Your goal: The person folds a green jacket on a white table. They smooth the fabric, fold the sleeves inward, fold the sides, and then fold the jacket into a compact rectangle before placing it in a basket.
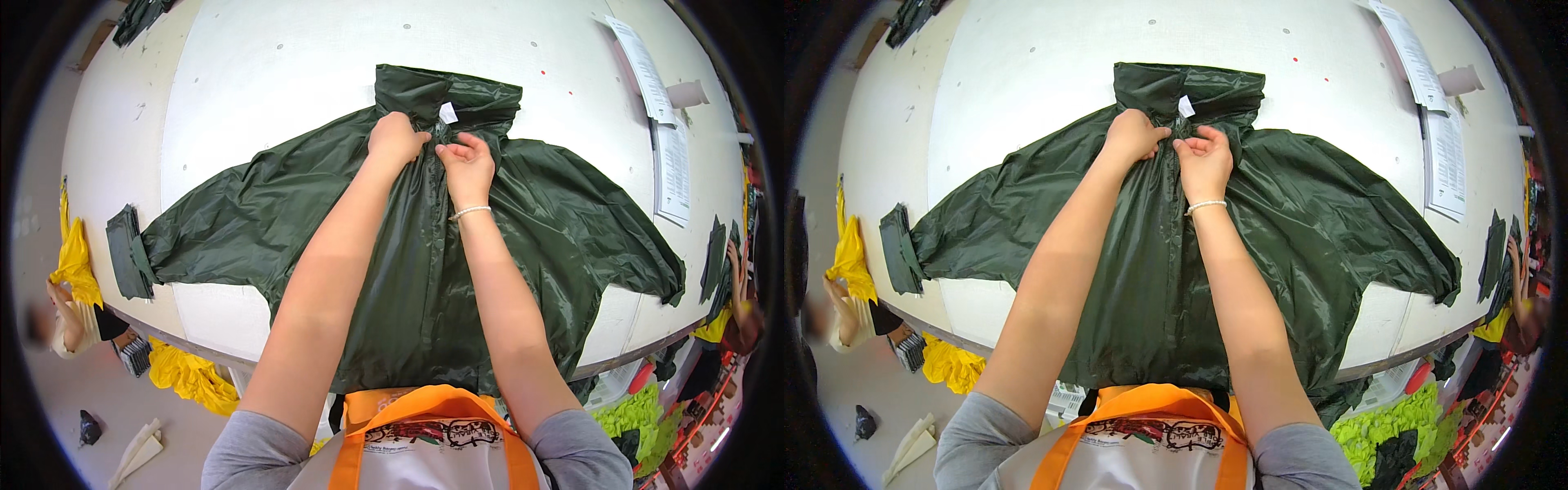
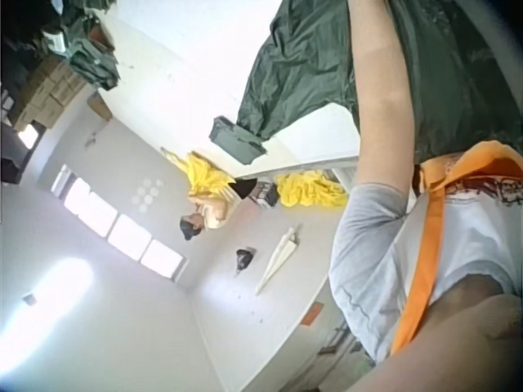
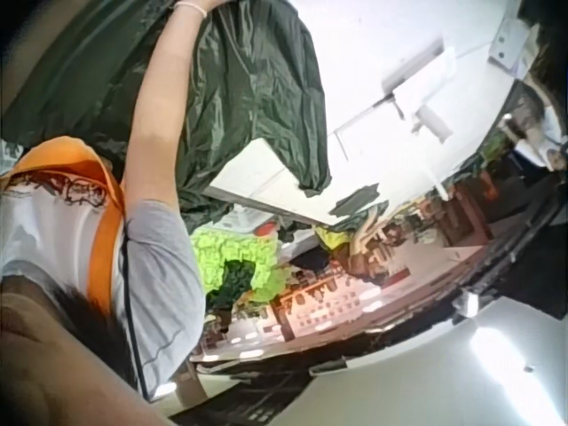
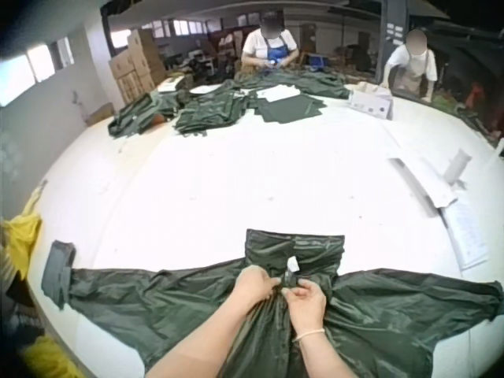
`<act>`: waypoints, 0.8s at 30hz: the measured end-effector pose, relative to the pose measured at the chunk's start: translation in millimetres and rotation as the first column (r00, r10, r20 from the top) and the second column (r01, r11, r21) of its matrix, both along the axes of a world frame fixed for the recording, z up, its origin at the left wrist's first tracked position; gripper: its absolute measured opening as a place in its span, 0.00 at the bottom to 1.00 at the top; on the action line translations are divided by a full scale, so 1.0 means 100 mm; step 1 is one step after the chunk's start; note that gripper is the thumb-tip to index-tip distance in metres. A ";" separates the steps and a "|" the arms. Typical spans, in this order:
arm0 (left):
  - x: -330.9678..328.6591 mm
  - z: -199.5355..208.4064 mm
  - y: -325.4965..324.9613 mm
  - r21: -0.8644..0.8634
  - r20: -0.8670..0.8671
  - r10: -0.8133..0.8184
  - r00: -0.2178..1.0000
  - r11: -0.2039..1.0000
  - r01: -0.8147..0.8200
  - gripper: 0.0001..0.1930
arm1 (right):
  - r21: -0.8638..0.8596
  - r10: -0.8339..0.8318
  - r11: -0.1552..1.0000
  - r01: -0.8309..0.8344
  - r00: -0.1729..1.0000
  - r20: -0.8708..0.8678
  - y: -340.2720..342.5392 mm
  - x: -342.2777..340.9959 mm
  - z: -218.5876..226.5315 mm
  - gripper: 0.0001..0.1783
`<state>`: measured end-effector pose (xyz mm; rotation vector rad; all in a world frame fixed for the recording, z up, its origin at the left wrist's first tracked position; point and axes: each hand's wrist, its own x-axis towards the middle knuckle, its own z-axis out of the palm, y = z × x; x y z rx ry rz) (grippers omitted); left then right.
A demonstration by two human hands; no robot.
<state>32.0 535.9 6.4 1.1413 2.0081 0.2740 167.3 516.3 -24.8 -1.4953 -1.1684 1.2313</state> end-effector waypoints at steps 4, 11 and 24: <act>-0.12 -0.08 -0.17 0.139 0.393 0.137 0.909 0.969 -0.206 0.15 | -0.246 0.124 0.960 -0.136 0.990 -0.067 0.08 0.07 -0.01 0.18; -0.13 -0.23 -0.37 0.261 0.724 0.051 0.688 0.903 -0.342 0.13 | -0.078 0.056 0.995 -0.057 0.998 -0.016 0.03 -0.06 -0.02 0.20; 0.01 -0.14 -0.40 0.401 0.708 -0.013 0.706 0.831 -0.387 0.14 | 0.374 0.098 0.905 -0.205 0.953 0.286 0.00 -0.08 0.32 0.05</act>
